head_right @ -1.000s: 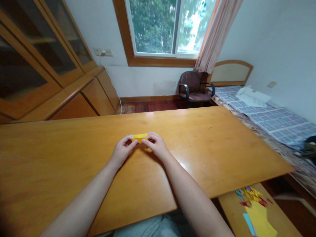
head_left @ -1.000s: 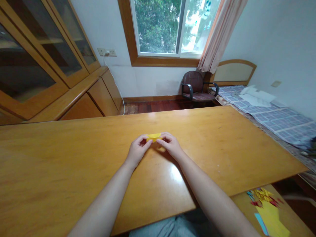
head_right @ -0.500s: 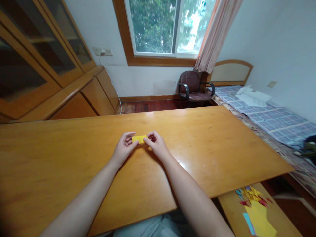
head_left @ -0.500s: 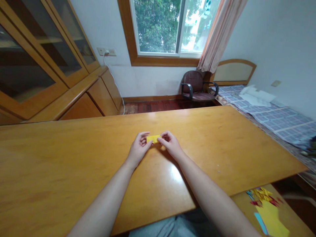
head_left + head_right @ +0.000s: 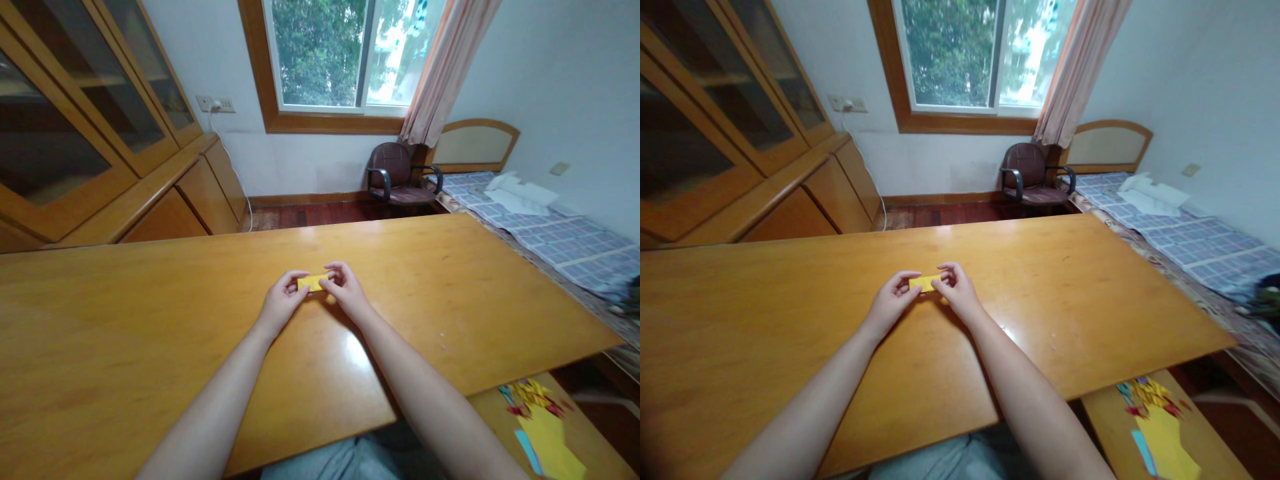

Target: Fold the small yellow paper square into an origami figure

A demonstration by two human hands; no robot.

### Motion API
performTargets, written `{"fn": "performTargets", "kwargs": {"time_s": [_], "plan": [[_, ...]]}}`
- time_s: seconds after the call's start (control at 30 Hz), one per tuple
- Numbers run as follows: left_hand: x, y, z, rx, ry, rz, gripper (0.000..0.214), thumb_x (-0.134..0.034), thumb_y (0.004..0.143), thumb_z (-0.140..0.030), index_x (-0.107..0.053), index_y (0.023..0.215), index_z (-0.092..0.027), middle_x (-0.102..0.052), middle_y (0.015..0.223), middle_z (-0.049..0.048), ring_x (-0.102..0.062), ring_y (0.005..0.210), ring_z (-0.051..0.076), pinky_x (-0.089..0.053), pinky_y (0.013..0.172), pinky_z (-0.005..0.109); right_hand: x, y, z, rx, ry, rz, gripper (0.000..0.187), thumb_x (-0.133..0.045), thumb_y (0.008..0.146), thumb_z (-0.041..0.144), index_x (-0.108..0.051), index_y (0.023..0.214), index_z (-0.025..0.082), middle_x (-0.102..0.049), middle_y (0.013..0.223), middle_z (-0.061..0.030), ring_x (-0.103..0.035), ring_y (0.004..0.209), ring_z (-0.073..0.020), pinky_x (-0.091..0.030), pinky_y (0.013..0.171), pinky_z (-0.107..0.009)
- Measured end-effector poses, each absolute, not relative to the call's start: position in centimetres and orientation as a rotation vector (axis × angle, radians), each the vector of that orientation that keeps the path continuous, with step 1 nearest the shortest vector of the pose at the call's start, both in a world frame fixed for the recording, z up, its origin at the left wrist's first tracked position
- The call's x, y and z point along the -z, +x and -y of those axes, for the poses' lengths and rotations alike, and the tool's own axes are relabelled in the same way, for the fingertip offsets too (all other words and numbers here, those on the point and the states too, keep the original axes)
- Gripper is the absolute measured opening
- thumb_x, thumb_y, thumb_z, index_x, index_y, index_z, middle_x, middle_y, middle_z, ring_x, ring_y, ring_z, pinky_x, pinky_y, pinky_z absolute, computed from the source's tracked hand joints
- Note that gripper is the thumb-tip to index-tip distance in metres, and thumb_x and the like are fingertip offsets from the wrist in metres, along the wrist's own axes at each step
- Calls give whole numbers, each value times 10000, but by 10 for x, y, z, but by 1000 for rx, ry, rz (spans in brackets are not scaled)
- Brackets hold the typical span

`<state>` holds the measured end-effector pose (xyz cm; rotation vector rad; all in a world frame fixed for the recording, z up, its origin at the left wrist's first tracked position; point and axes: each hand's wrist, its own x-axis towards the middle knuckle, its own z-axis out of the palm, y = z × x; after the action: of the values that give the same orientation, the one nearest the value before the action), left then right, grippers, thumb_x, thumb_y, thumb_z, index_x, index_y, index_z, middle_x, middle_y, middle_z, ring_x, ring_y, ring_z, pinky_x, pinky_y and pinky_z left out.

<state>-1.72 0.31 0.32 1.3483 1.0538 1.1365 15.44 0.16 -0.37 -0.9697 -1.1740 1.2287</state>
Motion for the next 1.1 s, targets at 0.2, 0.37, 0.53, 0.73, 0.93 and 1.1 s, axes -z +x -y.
{"fn": "performTargets", "kwargs": {"time_s": [0.2,0.37,0.53,0.73,0.93,1.1], "plan": [[-4,-19,-3,-1114,1376,-1068,373,-708,730,-359,-619,1029,-155,-656,865,16,-662,748,154,-576,774,332,1,155,-1,-1233,-973,1167,368,-710,720,307,-524,1023,211,-553,760,37,-524,637,-99,-402,567,-219],[-4,-19,-2,-1105,1355,-1068,359,-702,738,-362,-624,1025,-161,-648,836,5,-648,727,146,-585,760,332,1,155,0,-1231,-982,1176,366,-704,723,311,-528,1031,218,-549,766,31,-526,653,-106,-404,574,-221],[-1,-19,-4,-1109,1304,-1042,358,-706,735,-352,-615,1031,-172,-632,850,-3,-641,746,142,-591,754,332,2,155,-1,-1208,-992,1190,343,-700,720,301,-549,1014,211,-551,755,29,-522,651,-108,-409,585,-229],[0,-18,-3,-1110,1319,-1045,341,-706,730,-344,-630,1014,-172,-565,727,-36,-611,694,135,-595,763,356,3,155,-1,-1156,-1045,1265,305,-691,749,317,-620,1020,194,-576,779,17,-518,664,-109,-418,629,-239],[-2,-18,-2,-1090,1334,-1039,321,-690,747,-328,-634,1023,-174,-544,719,-37,-585,675,126,-593,778,367,4,156,-1,-1122,-1085,1311,257,-682,758,303,-655,985,185,-581,738,14,-497,650,-113,-399,611,-236],[-4,-18,-2,-1085,1344,-1066,334,-690,735,-344,-637,1021,-180,-487,665,-59,-549,630,116,-593,753,353,7,155,-2,-1145,-1087,1271,292,-694,739,318,-651,996,185,-591,748,14,-516,645,-111,-412,607,-233]]}}
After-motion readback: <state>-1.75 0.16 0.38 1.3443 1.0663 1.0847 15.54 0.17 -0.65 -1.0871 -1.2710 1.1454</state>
